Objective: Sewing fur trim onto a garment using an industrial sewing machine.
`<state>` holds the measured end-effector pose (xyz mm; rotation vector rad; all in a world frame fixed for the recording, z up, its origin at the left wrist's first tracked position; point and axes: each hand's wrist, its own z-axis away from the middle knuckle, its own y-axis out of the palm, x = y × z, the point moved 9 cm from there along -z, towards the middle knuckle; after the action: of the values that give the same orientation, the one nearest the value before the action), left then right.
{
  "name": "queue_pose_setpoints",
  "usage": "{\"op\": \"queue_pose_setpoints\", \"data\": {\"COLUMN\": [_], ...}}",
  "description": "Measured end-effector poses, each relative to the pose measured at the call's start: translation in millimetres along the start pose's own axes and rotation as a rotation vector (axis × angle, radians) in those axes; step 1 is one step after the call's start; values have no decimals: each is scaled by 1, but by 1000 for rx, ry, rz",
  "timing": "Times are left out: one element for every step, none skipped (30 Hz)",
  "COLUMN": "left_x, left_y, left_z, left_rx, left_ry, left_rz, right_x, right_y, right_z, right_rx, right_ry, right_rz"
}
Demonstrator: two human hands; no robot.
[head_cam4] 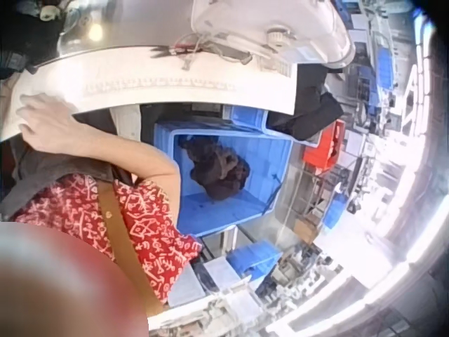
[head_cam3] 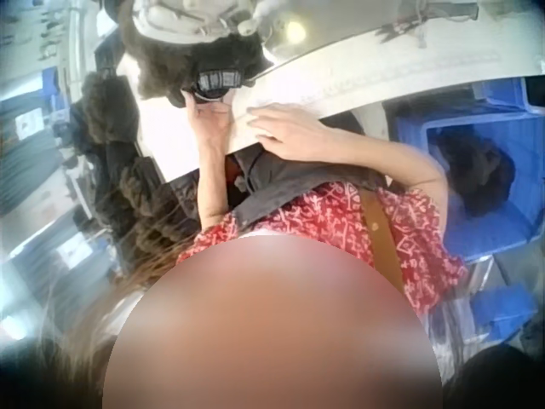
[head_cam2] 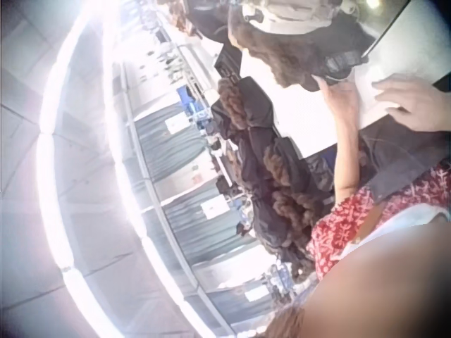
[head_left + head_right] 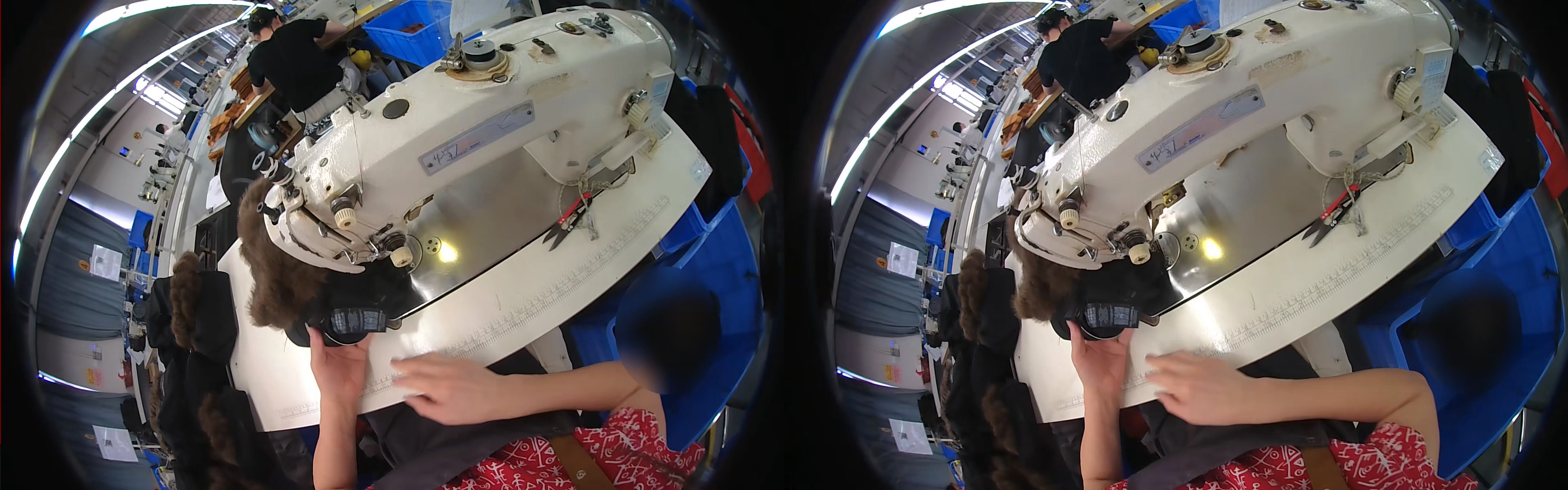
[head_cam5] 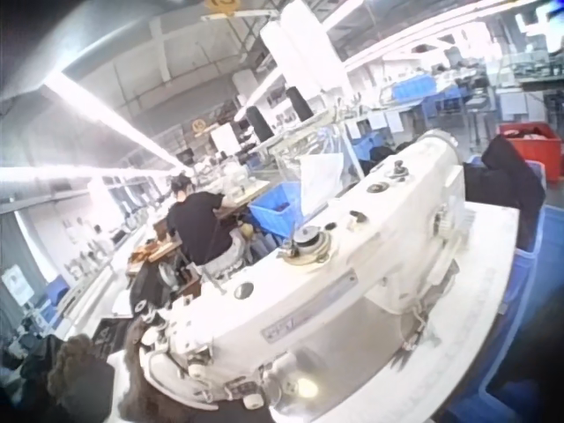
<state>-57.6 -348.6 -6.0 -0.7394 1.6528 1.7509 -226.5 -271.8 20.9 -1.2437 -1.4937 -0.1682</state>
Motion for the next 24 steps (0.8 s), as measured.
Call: {"op": "queue_pose_setpoints", "data": {"left_x": [2, 0, -7, -12, -27, -53, -75, -88, -98, -103, -100, -87, -69, -51, -38, -26, -15, -4, 5, 9, 11, 12, 9, 6], "left_y": [-4, -11, -16, -17, -21, -8, 19, 59, 82, 116, 145, 172, 188, 193, 202, 208, 208, 203, 199, 193, 187, 175, 175, 176], "left_z": [7, 15, 26, 36, 51, 68, 83, 93, 95, 98, 90, 80, 67, 49, 34, 24, 14, 7, 4, -2, -8, -14, -12, -11], "left_rx": [-19, -79, -128, -161, -270, -296, -269, -142, -95, 89, 263, 519, 793, 959, 1083, 1176, 1233, 1283, 1349, 1345, 1338, 1324, 1325, 1323], "left_ry": [-40, -30, 2, 23, 62, 220, 392, 607, 651, 747, 774, 779, 739, 616, 659, 701, 673, 614, 704, 687, 669, 575, 639, 684], "left_rz": [17, -66, -121, -150, -414, -756, -1090, -1398, -1458, -1487, -1621, -1824, -2017, -2110, -2098, -2114, -2159, -2213, -2360, -2443, -2528, -2665, -2675, -2623], "right_x": [-8, -26, -42, -48, -52, -51, -57, -64, -69, -76, -72, -69, -63, -61, -62, -60, -60, -64, -59, -58, -58, -58, -64, -67], "right_y": [-28, -46, -54, -57, -58, -55, -49, -44, -35, -21, -5, 0, 3, 11, 6, 3, 4, 8, 1, -4, -6, -15, -22, -31], "right_z": [4, 4, 5, -3, -12, -22, -31, -38, -42, -42, -41, -42, -42, -42, -44, -44, -43, -39, -39, -35, -31, -27, -20, -17], "right_rx": [-179, -254, -271, -290, -305, -314, -337, -379, -398, -415, -360, -348, -362, -320, -405, -400, -355, -306, -287, -267, -204, -148, -53, 15], "right_ry": [12, 128, 249, 268, 285, 265, 327, 380, 427, 529, 542, 508, 451, 456, 382, 345, 367, 460, 404, 412, 451, 445, 466, 429], "right_rz": [20, 3, -170, -295, -422, -572, -690, -821, -958, -1096, -1258, -1237, -1233, -1215, -1292, -1237, -1188, -1136, -1114, -1079, -1056, -894, -740, -589]}}
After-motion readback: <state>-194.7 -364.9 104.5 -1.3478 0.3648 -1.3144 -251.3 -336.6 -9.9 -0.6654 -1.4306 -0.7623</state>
